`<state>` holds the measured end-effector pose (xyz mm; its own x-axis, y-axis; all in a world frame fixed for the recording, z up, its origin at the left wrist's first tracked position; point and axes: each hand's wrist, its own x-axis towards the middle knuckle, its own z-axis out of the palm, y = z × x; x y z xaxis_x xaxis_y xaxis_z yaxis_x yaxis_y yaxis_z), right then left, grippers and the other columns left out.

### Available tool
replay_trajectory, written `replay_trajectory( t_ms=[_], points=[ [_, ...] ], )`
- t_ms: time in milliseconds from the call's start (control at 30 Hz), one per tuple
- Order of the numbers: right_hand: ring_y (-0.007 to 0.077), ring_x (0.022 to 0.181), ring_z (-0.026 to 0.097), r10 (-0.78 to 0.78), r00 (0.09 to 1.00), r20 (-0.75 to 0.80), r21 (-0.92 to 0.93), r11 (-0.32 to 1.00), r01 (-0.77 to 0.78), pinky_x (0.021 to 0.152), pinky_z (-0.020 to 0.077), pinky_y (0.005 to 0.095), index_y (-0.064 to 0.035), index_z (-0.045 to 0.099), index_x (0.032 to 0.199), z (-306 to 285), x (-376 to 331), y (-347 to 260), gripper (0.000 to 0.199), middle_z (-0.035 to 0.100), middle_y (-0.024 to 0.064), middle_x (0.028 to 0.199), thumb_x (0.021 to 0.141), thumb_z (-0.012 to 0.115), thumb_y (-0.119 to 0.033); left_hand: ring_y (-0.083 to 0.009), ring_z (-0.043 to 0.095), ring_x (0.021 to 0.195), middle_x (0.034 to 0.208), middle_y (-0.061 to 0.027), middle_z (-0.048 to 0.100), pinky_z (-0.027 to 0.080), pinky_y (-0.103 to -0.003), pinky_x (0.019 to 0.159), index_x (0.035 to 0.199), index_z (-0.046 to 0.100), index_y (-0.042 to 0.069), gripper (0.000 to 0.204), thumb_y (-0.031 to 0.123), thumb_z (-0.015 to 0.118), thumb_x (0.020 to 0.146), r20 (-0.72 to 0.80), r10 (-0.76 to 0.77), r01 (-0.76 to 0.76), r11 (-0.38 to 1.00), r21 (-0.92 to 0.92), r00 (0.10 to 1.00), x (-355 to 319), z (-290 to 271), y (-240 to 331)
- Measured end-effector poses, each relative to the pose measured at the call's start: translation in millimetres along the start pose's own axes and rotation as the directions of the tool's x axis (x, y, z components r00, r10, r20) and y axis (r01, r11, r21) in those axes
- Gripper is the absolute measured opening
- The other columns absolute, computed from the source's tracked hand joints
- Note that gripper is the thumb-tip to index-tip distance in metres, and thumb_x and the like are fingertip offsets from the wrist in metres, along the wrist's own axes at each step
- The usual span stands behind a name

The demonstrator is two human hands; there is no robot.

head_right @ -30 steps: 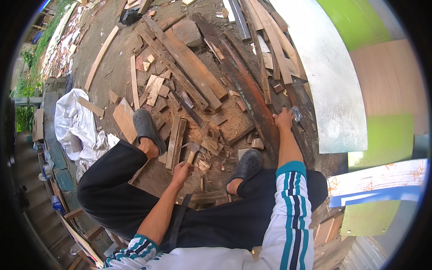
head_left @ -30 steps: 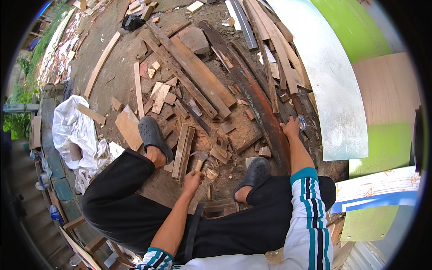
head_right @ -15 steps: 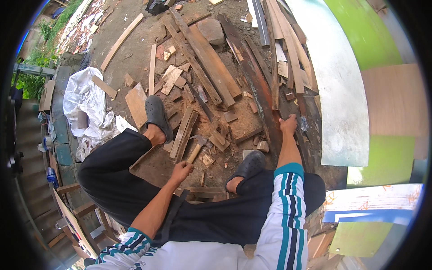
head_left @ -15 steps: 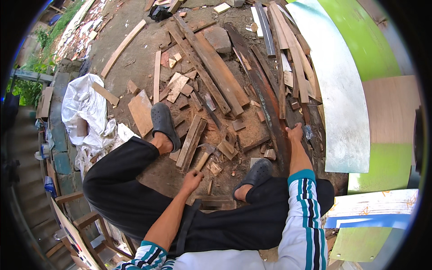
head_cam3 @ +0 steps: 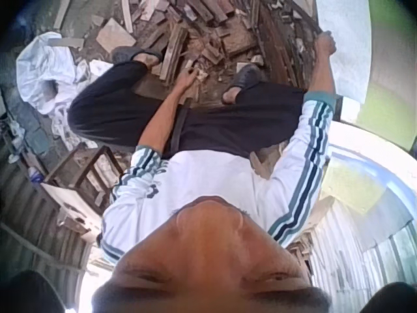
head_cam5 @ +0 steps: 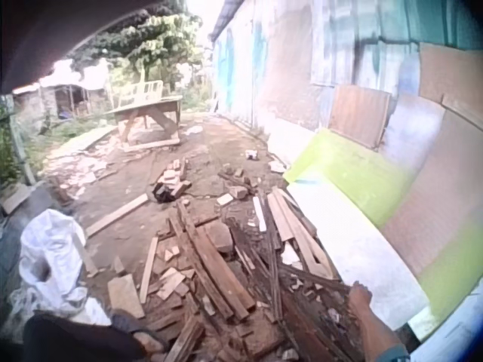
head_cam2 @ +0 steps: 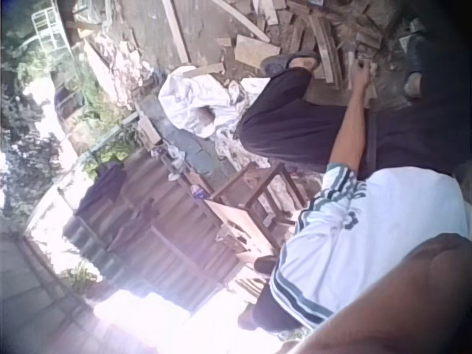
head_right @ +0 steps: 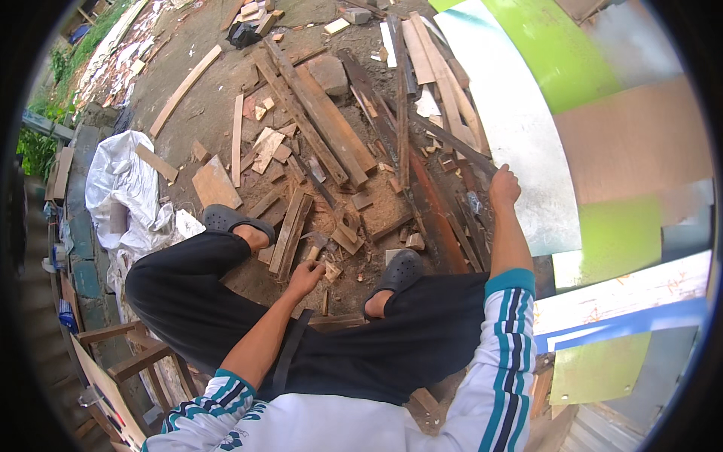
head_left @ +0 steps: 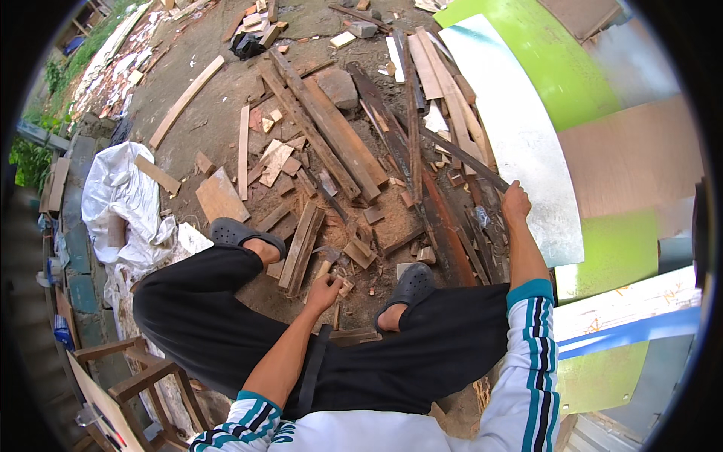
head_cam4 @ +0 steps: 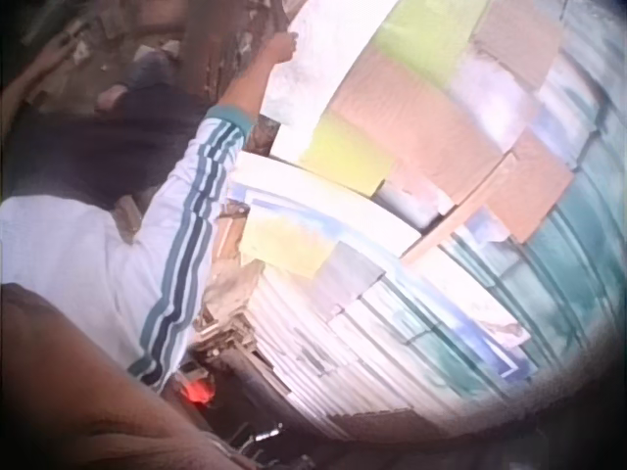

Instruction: The person sits on the ground and sorts through a pile of wood scraps, picking up and examining pieces. They use a hammer to strike a piece of wood, splitting it into smaller fragments.

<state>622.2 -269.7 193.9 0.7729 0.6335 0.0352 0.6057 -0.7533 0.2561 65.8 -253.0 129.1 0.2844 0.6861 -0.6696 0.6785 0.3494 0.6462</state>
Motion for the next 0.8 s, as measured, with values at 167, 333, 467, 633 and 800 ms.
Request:
replay_trajectory(
  t_ms=[167,333,467,633,800],
  points=[
    [0.0260,0.087,0.063,-0.209,0.905,-0.369,-0.270,0.956,0.111,0.071,0.0512,0.0409,-0.0100,0.056,0.103,-88.5,-14.9,115.0,0.014,0.063,0.0076,0.094,0.090,0.054,-0.008,-0.0227,0.061,0.077,0.084,-0.0125,0.064,0.047,-0.041,0.072,0.098,0.067,0.001,0.037,0.037,0.059,0.091,0.065,0.024,-0.021,0.999,-0.043,0.998,12.1,-1.5,12.1],
    [0.0294,0.087,0.059,-0.280,0.843,-0.459,-0.245,0.952,0.183,0.074,0.0458,0.0426,-0.0078,0.057,0.107,-162.9,-62.4,148.5,0.023,0.061,0.0089,0.095,0.085,0.054,-0.001,-0.0216,0.062,0.075,0.087,-0.0109,0.067,0.049,-0.041,0.071,0.103,0.066,-0.001,0.038,0.035,0.060,0.094,0.035,-0.007,0.014,0.980,-0.198,0.999,9.8,1.2,11.7],
    [0.0304,0.086,0.057,-0.283,0.781,-0.557,-0.119,0.958,0.262,0.074,0.0442,0.0428,-0.0075,0.059,0.108,-198.9,-90.8,115.9,0.030,0.061,0.0090,0.095,0.080,0.056,0.002,-0.0212,0.065,0.095,0.106,-0.0137,0.067,0.050,-0.039,0.084,0.109,0.064,-0.002,0.041,0.037,0.056,0.098,0.059,0.087,-0.067,0.954,-0.291,0.994,0.5,-9.7,34.6],
    [0.0309,0.087,0.057,-0.299,0.667,-0.683,0.036,0.898,0.439,0.074,0.0430,0.0439,-0.0085,0.059,0.106,-227.4,-117.3,16.5,0.038,0.062,0.0086,0.093,0.072,0.064,0.006,-0.0242,0.064,0.103,0.118,-0.0153,0.065,0.051,-0.040,0.092,0.126,0.058,-0.002,0.054,0.046,0.053,0.101,-0.052,0.295,-0.258,0.722,-0.641,0.954,-28.0,-44.1,111.2],
    [0.0331,0.094,0.058,-0.268,0.641,-0.719,0.276,0.736,0.618,0.078,0.0441,0.0449,-0.0080,0.059,0.108,-264.8,-168.5,-102.1,0.043,0.062,0.0103,0.098,0.068,0.068,0.007,-0.0305,0.048,0.132,0.149,-0.0200,0.041,0.042,-0.043,0.109,0.152,0.027,0.002,0.077,0.058,0.039,0.101,-0.230,0.384,-0.396,0.437,-0.808,0.894,-48.5,-126.5,163.7]
  ],
)
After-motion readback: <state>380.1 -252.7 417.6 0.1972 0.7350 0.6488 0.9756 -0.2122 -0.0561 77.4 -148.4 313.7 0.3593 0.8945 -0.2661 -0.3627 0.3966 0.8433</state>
